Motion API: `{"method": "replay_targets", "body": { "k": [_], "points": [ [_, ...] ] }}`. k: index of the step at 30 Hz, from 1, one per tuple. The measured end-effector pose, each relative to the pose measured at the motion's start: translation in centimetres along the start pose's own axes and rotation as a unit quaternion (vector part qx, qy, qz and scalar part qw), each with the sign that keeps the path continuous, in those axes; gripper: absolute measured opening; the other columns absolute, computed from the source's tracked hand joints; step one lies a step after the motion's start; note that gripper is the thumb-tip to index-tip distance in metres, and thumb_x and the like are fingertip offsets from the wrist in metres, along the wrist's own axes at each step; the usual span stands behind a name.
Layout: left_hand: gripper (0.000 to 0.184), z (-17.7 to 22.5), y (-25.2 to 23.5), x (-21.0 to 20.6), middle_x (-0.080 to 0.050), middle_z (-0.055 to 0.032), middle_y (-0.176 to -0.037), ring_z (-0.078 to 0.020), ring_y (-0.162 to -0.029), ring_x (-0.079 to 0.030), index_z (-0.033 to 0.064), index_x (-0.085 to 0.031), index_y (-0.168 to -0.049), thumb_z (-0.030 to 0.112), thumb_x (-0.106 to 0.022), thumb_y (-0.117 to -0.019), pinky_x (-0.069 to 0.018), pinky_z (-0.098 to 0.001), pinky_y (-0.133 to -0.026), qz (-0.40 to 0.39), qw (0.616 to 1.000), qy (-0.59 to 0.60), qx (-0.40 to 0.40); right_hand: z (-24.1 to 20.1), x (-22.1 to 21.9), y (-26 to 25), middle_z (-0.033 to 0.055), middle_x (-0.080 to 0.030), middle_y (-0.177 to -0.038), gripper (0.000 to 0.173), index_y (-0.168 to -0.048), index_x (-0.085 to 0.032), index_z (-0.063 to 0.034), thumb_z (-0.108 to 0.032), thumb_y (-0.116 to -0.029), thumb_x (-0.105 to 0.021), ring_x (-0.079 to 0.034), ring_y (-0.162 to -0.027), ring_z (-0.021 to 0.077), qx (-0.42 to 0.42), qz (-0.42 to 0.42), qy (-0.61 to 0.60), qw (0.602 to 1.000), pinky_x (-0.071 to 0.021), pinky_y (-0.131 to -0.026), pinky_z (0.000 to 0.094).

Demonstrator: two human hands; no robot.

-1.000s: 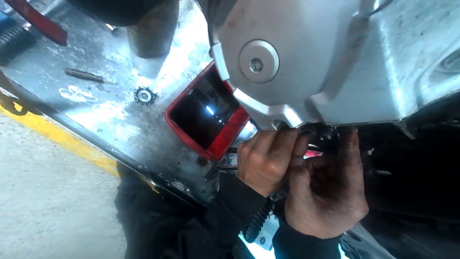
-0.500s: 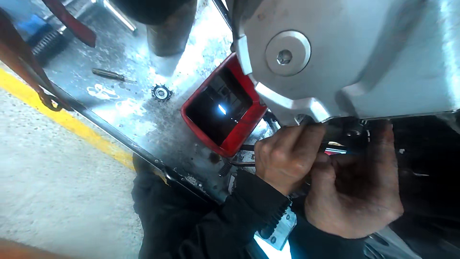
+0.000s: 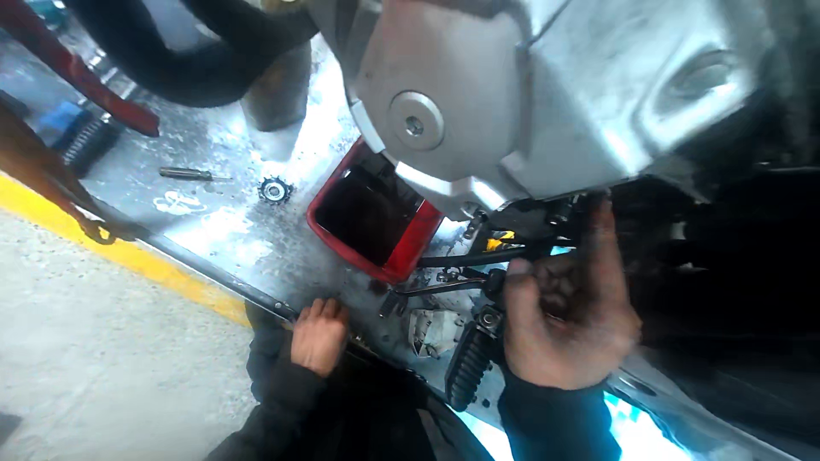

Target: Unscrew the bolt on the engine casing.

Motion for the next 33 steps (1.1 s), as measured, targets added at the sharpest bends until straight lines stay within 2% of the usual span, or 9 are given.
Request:
{"method": "replay_targets", "body": {
  "k": [5, 13, 15, 20, 25, 26, 28, 30, 33],
  "points": [
    [0.019, -0.1, -0.7, -4.5, -0.075, -0.0127, -0.11, -0.0347, -0.111, -0.068, 0.0066, -0.078, -0.1, -0.002, -0.066, -0.0878, -0.0542, -0.0507, -0.094, -0.194, 0.976, -0.099, -0.011, 0.1, 0.0, -0.1, -0.0025, -0.06, -0.08, 0.07, -0.154, -0.041, 0.0017, -0.017, -0.0925, -0.068, -0.05, -0.057, 0.0003, 0.007, 0.0, 0.028, 1.0, -0.045, -0.047, 0.017],
    [0.024, -0.6, 0.5, -3.9, -0.074, -0.0117, -0.112, -0.0331, -0.11, -0.068, 0.0092, -0.078, -0.107, -0.001, -0.068, -0.0872, -0.0534, -0.0481, -0.095, -0.177, 0.972, -0.154, -0.023, 0.0, -0.1, -0.3, -0.0031, -0.061, -0.079, 0.067, -0.152, -0.045, 0.0007, -0.018, -0.0919, -0.067, -0.05, -0.055, 0.0012, 0.007, 0.0, 0.024, 1.0, -0.0447, -0.045, 0.0198],
    [0.024, -1.0, 0.5, -1.7, -0.075, -0.0141, -0.108, -0.0352, -0.104, -0.07, 0.0077, -0.078, -0.107, 0.001, -0.072, -0.0846, -0.0553, -0.0511, -0.091, -0.105, 0.988, -0.109, -0.003, 0.0, -0.1, -0.3, -0.0027, -0.061, -0.079, 0.067, -0.152, -0.045, -0.0004, -0.019, -0.0919, -0.067, -0.049, -0.054, 0.0025, -0.002, 0.0, 0.031, 1.0, -0.0445, -0.045, 0.0214],
    [0.026, -2.2, 0.1, 5.3, -0.072, -0.0204, -0.101, -0.0411, -0.092, -0.071, 0.0042, -0.075, -0.116, 0.016, -0.063, -0.0962, -0.0572, -0.062, -0.081, 0.022, 0.994, 0.075, 0.076, -0.6, 0.0, -0.4, 0.0029, -0.067, -0.079, 0.063, -0.148, -0.051, -0.0002, -0.022, -0.0908, -0.065, -0.05, -0.053, 0.0086, 0.005, 0.025, 0.079, 0.997, -0.0431, -0.045, 0.0293],
    [0.018, -0.2, 0.0, 14.1, -0.073, -0.0014, -0.101, -0.0124, -0.079, -0.069, 0.011, -0.072, -0.113, 0.018, -0.062, -0.0995, -0.0602, -0.0366, -0.068, 0.1, 0.953, 0.274, 0.077, -0.9, 0.2, -0.3, 0.0066, -0.072, -0.082, 0.057, -0.143, -0.06, -0.0045, -0.023, -0.0895, -0.064, -0.057, -0.053, 0.0164, -0.006, 0.081, 0.099, 0.992, -0.0453, -0.046, 0.0378],
    [0.021, 1.0, 0.0, 15.9, -0.074, 0.0012, -0.104, -0.0091, -0.084, -0.07, 0.0116, -0.07, -0.117, 0.018, -0.064, -0.0985, -0.0613, -0.0333, -0.072, 0.11, 0.943, 0.308, 0.061, -0.9, 0.2, -0.2, 0.0071, -0.072, -0.083, 0.056, -0.143, -0.06, -0.0052, -0.023, -0.0898, -0.064, -0.058, -0.054, 0.0178, -0.01, 0.086, 0.103, 0.991, -0.046, -0.046, 0.0391],
    [0.035, 4.3, -0.5, 19.2, -0.076, 0.0003, -0.112, -0.0087, -0.097, -0.073, 0.0077, -0.065, -0.132, 0.017, -0.065, -0.0981, -0.062, -0.0325, -0.085, 0.12, 0.928, 0.352, 0.007, -0.9, 0.4, -0.2, 0.0078, -0.072, -0.082, 0.053, -0.141, -0.062, -0.0053, -0.023, -0.091, -0.062, -0.06, -0.054, 0.0197, -0.006, 0.097, 0.117, 0.988, -0.046, -0.045, 0.0401],
    [0.029, 7.5, -1.1, 22.2, -0.076, -0.0016, -0.112, -0.0104, -0.101, -0.073, 0.0052, -0.07, -0.125, 0.014, -0.065, -0.0986, -0.0621, -0.0325, -0.091, 0.143, 0.913, 0.378, -0.053, -1.1, 0.4, -0.2, 0.0088, -0.072, -0.082, 0.05, -0.138, -0.064, -0.0048, -0.023, -0.0922, -0.06, -0.06, -0.054, 0.0203, 0.003, 0.108, 0.124, 0.986, -0.0445, -0.044, 0.0395],
    [0.017, 11.3, -2.6, 24.9, -0.073, -0.003, -0.108, -0.0122, -0.089, -0.071, 0.0048, -0.074, -0.112, 0.009, -0.07, -0.0958, -0.0629, -0.0294, -0.08, 0.167, 0.876, 0.441, -0.102, -1.3, 0.1, -0.1, 0.01, -0.072, -0.084, 0.05, -0.137, -0.065, -0.0029, -0.022, -0.0911, -0.063, -0.061, -0.055, 0.0208, 0.005, 0.122, 0.127, 0.984, -0.046, -0.045, 0.0389]
  ]
}}
Point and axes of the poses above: each hand's wrist, its own y-axis away from the middle knuckle, its own x-axis out of the back of the hand, z = x × y, the point moved 10 cm from there along -y, towards the middle knuckle
